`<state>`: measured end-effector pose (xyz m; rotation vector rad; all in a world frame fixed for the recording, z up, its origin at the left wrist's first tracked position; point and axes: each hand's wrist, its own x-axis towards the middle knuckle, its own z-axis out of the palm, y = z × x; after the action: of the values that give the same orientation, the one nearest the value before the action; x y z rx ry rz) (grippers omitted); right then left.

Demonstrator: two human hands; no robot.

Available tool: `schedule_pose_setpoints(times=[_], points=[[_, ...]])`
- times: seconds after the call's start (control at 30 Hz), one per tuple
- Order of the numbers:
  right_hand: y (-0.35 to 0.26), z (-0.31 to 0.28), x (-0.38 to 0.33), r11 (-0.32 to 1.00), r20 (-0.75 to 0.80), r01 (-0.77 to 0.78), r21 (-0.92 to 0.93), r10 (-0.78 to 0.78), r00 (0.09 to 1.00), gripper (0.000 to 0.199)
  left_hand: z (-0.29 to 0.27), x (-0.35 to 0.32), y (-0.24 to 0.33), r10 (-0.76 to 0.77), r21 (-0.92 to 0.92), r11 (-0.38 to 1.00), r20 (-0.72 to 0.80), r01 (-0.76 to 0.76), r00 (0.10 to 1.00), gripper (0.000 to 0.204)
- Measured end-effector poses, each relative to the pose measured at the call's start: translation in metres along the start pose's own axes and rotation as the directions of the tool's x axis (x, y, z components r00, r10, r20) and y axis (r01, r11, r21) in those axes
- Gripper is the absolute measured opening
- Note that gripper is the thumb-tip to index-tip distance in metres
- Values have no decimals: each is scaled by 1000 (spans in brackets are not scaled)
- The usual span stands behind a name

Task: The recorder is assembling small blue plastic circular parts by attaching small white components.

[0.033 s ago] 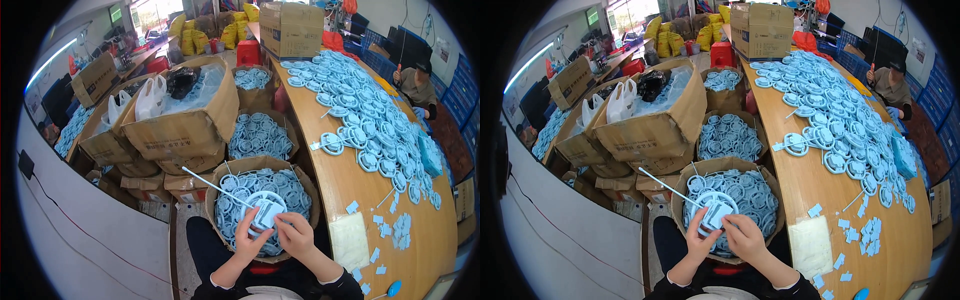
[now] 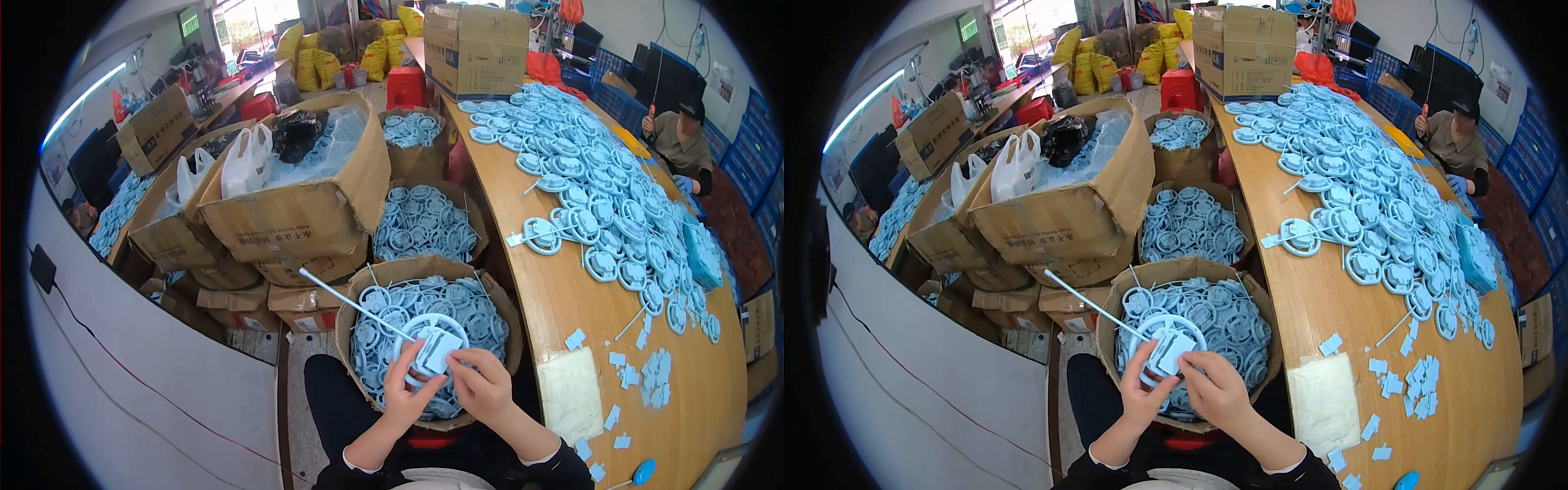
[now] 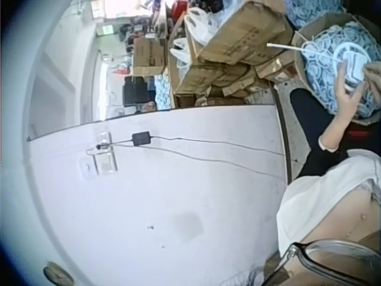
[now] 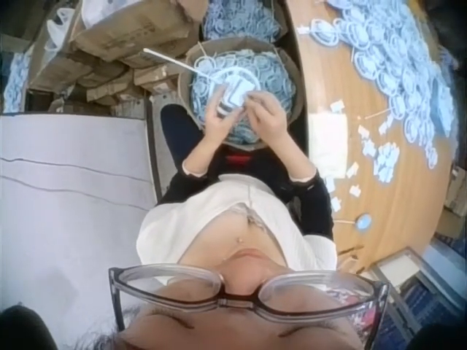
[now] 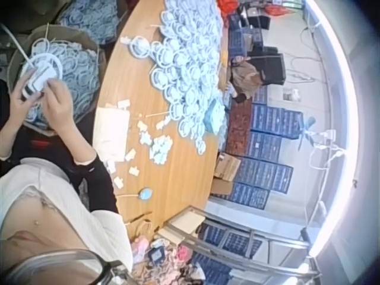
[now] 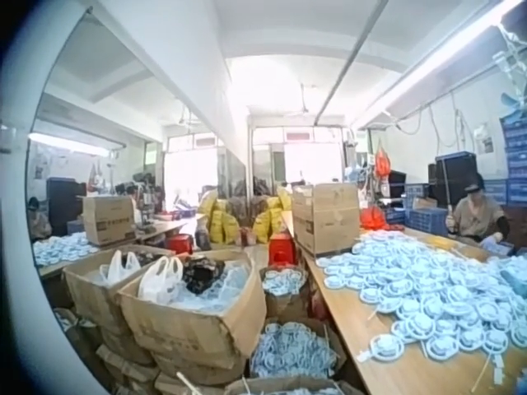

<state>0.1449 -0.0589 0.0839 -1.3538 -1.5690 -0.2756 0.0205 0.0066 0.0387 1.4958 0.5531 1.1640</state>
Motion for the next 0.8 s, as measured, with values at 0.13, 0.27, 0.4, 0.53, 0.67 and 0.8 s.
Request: schedule_pose_setpoints(times=[0.13,0.27,0.4,0.53,0.67,0.8], points=[[2,0,-2,999,35,4,33,-5,999,28,-2,3,-1,89,62,994,64,-93,994,60],[3,0,-1,998,66,17,54,-21,998,29,-1,3,3,84,38,996,58,-86,995,60],[0,-2,3,996,116,-15,82,6,993,31,-6,1,3,-30,-18,999,87,32,996,62],[3,-5,3,997,151,-6,75,-5,988,32,-9,1,-2,-18,69,998,92,11,996,59],[4,-4,2,996,121,-19,85,9,993,30,-3,1,0,-4,56,998,8,4,1000,54],[3,-10,10,974,162,-167,151,142,977,35,-7,-2,1,-53,18,998,-12,53,999,52]])
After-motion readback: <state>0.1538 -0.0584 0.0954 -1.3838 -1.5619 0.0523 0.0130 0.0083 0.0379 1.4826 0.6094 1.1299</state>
